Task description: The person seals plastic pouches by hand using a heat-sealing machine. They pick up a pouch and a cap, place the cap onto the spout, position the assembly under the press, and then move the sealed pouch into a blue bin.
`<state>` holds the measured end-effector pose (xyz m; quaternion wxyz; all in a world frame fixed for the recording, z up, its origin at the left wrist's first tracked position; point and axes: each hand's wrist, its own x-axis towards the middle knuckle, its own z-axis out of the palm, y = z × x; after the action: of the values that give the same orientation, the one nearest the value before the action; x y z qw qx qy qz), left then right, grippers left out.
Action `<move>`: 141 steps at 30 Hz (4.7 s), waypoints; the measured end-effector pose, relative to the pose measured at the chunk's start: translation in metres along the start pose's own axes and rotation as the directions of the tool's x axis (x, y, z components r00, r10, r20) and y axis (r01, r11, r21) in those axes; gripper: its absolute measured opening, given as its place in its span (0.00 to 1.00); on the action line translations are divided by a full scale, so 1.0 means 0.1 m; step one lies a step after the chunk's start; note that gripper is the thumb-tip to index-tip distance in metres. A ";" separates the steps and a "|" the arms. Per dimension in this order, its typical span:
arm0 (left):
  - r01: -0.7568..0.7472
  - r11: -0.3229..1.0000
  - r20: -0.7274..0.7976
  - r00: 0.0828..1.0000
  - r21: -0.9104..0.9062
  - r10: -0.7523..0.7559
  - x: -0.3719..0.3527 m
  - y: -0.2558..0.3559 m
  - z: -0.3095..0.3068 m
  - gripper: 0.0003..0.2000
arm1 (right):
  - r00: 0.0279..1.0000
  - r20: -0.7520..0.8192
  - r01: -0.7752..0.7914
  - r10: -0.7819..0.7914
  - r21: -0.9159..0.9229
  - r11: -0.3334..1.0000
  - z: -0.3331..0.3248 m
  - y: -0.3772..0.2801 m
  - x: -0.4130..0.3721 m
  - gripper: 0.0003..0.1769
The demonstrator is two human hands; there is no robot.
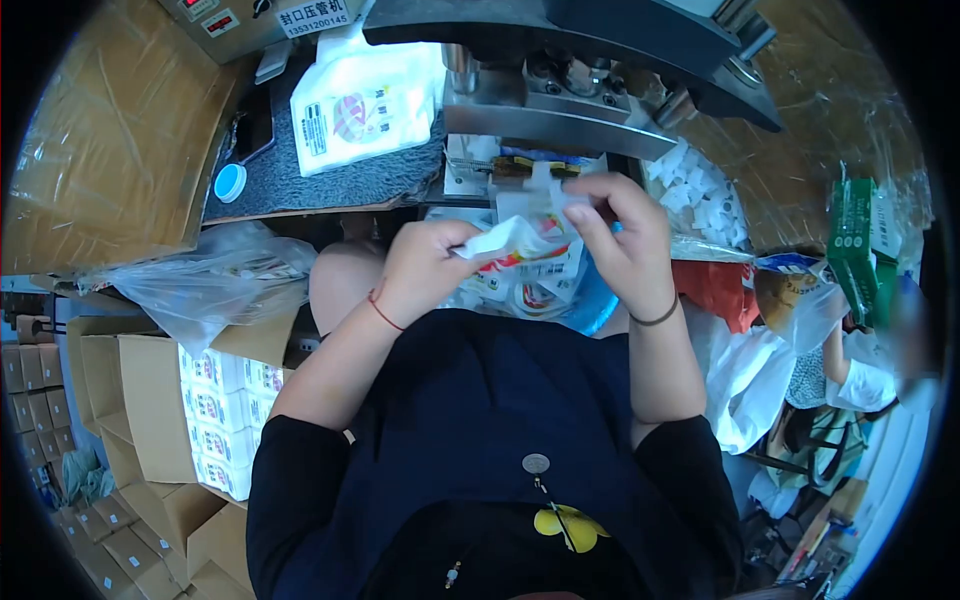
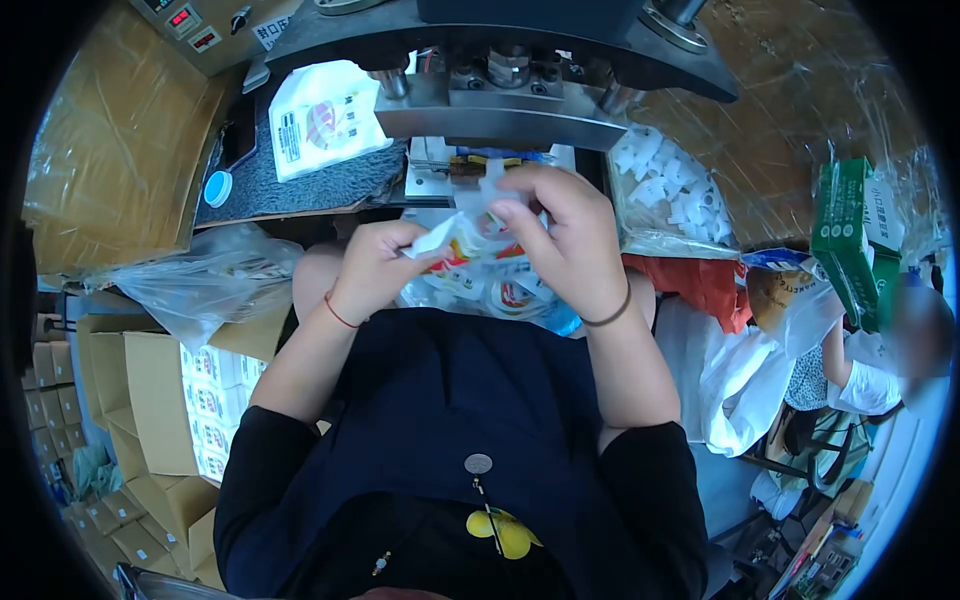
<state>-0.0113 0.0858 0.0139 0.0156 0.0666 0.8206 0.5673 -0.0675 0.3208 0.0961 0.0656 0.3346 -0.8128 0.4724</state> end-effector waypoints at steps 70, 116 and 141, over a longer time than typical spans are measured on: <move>0.494 0.554 0.497 0.853 -0.670 -0.160 -0.03 0.20 0.61 0.12 | 0.999 -0.006 -0.034 0.036 -0.539 0.842 -0.66 0.55 -0.06 0.13; 0.568 0.545 0.608 0.784 -0.617 -0.129 -0.06 0.19 0.60 0.18 | 0.976 0.215 0.085 -0.036 -0.223 0.971 -0.60 0.41 -0.13 0.13; -0.140 0.379 0.005 0.941 0.915 0.337 0.11 -0.29 -0.71 0.27 | 0.909 -0.408 -0.196 -0.088 -0.603 0.773 -0.88 1.32 -0.45 0.17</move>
<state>-0.0321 0.0112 0.0123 -0.1801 0.1302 0.9744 0.0352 -0.1311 0.4573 0.0296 0.3306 0.1610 -0.9002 0.2333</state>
